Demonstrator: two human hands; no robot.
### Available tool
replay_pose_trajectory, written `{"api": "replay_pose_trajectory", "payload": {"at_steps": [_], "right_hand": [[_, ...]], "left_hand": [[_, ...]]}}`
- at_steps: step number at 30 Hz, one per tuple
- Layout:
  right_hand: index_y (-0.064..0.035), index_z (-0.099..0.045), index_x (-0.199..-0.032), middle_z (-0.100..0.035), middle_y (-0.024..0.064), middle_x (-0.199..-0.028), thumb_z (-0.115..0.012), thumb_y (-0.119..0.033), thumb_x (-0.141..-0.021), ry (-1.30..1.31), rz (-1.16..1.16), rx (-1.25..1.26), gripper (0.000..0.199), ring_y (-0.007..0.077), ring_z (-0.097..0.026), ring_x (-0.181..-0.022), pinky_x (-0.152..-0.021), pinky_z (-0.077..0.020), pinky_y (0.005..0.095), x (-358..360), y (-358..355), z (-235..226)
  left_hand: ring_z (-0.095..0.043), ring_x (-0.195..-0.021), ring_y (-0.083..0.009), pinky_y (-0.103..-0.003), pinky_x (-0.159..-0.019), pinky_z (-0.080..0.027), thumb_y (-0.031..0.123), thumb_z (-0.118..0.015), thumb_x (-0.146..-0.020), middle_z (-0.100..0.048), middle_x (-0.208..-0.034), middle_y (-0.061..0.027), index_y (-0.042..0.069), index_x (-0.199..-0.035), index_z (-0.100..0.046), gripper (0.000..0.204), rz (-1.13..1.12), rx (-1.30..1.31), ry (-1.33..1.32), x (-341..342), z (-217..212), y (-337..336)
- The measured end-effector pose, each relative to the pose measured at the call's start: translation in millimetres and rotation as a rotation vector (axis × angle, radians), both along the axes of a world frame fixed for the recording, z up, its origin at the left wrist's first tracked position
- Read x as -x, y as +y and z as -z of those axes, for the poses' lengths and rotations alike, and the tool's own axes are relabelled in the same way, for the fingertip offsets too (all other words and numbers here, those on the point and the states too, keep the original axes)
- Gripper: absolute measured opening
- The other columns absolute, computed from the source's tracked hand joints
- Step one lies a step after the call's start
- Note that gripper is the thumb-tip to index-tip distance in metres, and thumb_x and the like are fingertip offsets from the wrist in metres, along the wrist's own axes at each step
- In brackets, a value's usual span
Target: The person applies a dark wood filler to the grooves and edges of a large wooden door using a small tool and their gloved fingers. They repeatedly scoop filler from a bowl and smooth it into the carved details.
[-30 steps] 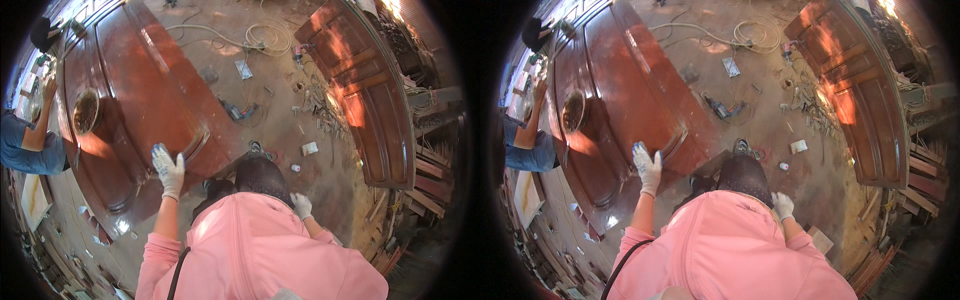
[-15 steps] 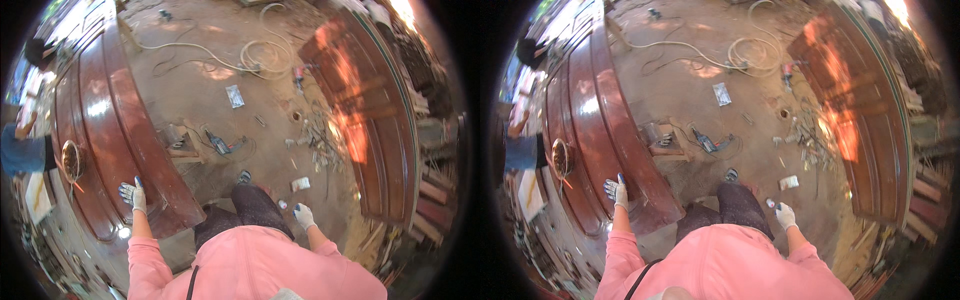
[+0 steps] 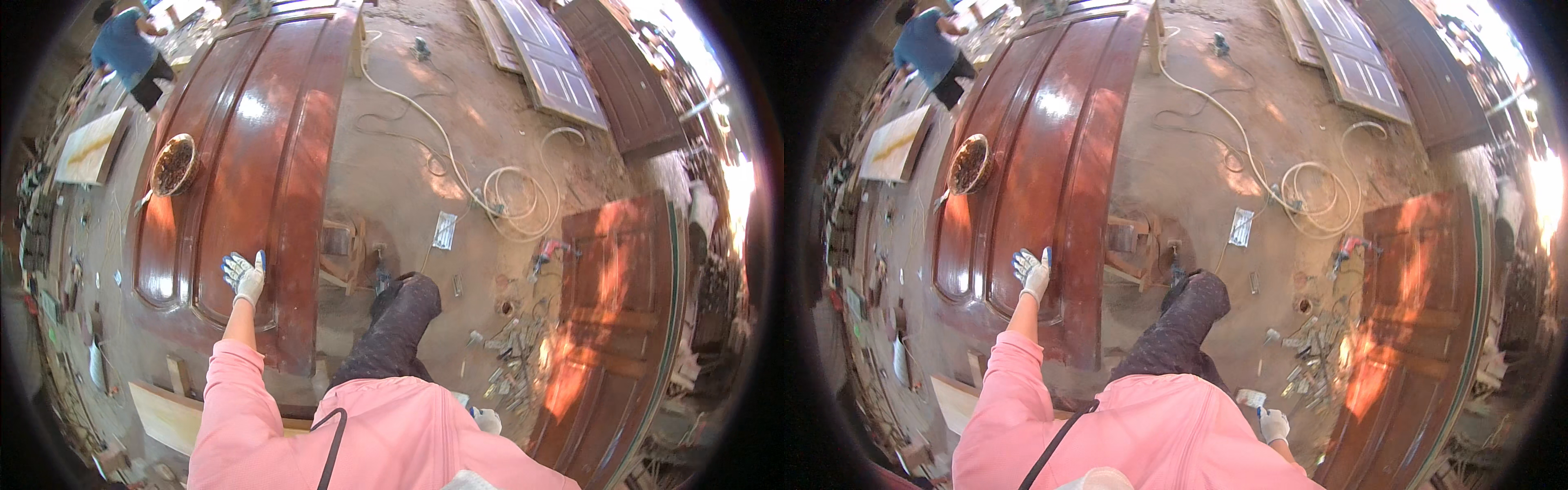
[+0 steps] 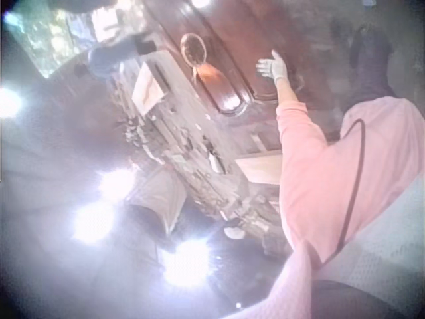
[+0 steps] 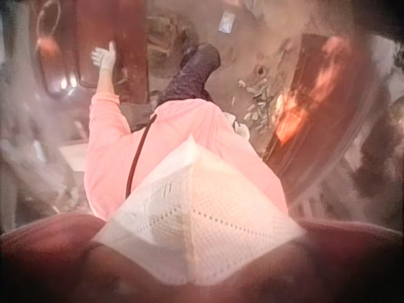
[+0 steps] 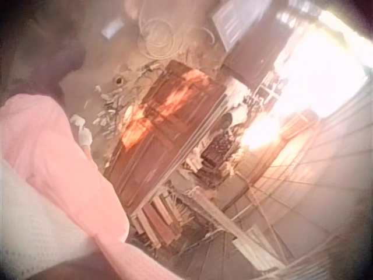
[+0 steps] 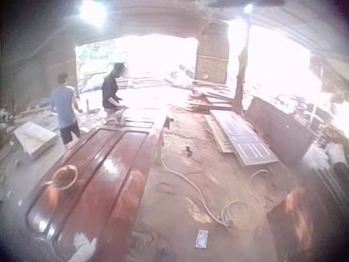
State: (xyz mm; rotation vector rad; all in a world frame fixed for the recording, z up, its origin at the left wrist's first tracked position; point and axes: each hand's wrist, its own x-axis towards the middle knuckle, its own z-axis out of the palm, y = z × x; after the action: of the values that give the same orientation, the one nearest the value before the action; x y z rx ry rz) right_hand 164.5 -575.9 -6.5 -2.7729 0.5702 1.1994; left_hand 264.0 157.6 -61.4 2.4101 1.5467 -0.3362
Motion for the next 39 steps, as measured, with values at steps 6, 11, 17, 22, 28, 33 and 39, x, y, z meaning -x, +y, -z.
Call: {"api": "replay_pose_trajectory", "payload": {"at_steps": [6,11,17,22,28,33,39], "right_hand": [[-0.0023,-0.073,-0.089,-0.072,0.0217,-0.087,-0.066,-0.027,-0.088,-0.212,0.004,-0.231,0.026,0.0402,-0.07,-0.084,-0.077,-0.0537,0.0473,-129,-43,21],[0.0003,-0.071,-0.097,-0.074,0.019,-0.091,-0.066,-0.013,-0.084,-0.249,-0.068,-0.496,0.02,0.0316,-0.072,-0.085,-0.079,-0.0547,0.0437,-278,-15,30],[0.0011,-0.072,-0.105,-0.075,0.0154,-0.096,-0.064,-0.009,-0.089,0.033,-0.25,-0.626,0.02,0.0232,-0.071,-0.086,-0.079,-0.0554,0.036,-486,94,-14],[-0.003,-0.069,-0.098,-0.058,-0.0032,-0.078,-0.059,0.001,-0.092,-0.253,-0.119,-0.719,0.013,0.0051,-0.051,-0.068,-0.06,-0.0423,0.025,-649,227,-81],[-0.0005,-0.061,-0.083,-0.057,0.0027,-0.064,-0.065,-0.009,-0.095,-0.264,-0.605,-0.548,0.015,0.0145,-0.055,-0.059,-0.058,-0.0462,0.0339,-738,346,-94],[0.0004,-0.059,-0.08,-0.059,0.0183,-0.066,-0.064,-0.021,-0.099,-0.332,-1.297,-0.6,0.029,0.0305,-0.055,-0.057,-0.059,-0.0412,0.0446,-805,463,-78],[-0.001,-0.058,-0.078,-0.057,0.0173,-0.063,-0.062,-0.027,-0.1,-0.406,-1.633,-0.689,0.035,0.0336,-0.057,-0.059,-0.062,-0.0406,0.0489,-848,617,-61]], "left_hand": [[-0.002,-0.155,-0.0521,-0.065,-0.123,-0.006,0.074,-0.033,-0.099,-0.004,-0.168,-0.0313,-0.006,-0.161,-0.01,0.105,-0.087,-0.062,-0.028,-76,-5,-6],[-0.002,-0.156,-0.0495,-0.065,-0.123,-0.004,0.071,-0.035,-0.1,-0.004,-0.169,-0.0296,-0.006,-0.161,-0.013,0.101,-0.155,-0.089,0.006,-146,-22,13],[-0.002,-0.156,-0.0479,-0.065,-0.123,-0.002,0.065,-0.044,-0.1,-0.004,-0.17,-0.0281,-0.006,-0.162,-0.012,0.099,-0.214,-0.156,0.011,-160,-21,15],[-0.002,-0.154,-0.0533,-0.066,-0.123,-0.003,0.068,-0.049,-0.097,-0.008,-0.167,-0.0324,-0.009,-0.16,-0.014,0.105,-0.478,-0.058,-0.011,-185,-34,24],[-0.003,-0.155,-0.0511,-0.069,-0.121,-0.003,0.069,-0.042,-0.098,-0.009,-0.168,-0.0308,-0.003,-0.16,-0.024,0.096,-0.535,0.012,-0.263,-280,-56,44],[-0.017,-0.154,-0.0486,-0.057,-0.126,-0.013,0.057,-0.048,-0.101,-0.024,-0.164,-0.0314,-0.003,-0.156,-0.032,0.084,-0.333,-0.073,-0.661,-348,-64,-8],[-0.012,-0.158,-0.0394,-0.051,-0.128,-0.007,0.055,-0.05,-0.1,-0.016,-0.169,-0.0226,0.001,-0.161,-0.024,0.086,-0.427,0.029,-0.5,-362,-58,-77]]}}
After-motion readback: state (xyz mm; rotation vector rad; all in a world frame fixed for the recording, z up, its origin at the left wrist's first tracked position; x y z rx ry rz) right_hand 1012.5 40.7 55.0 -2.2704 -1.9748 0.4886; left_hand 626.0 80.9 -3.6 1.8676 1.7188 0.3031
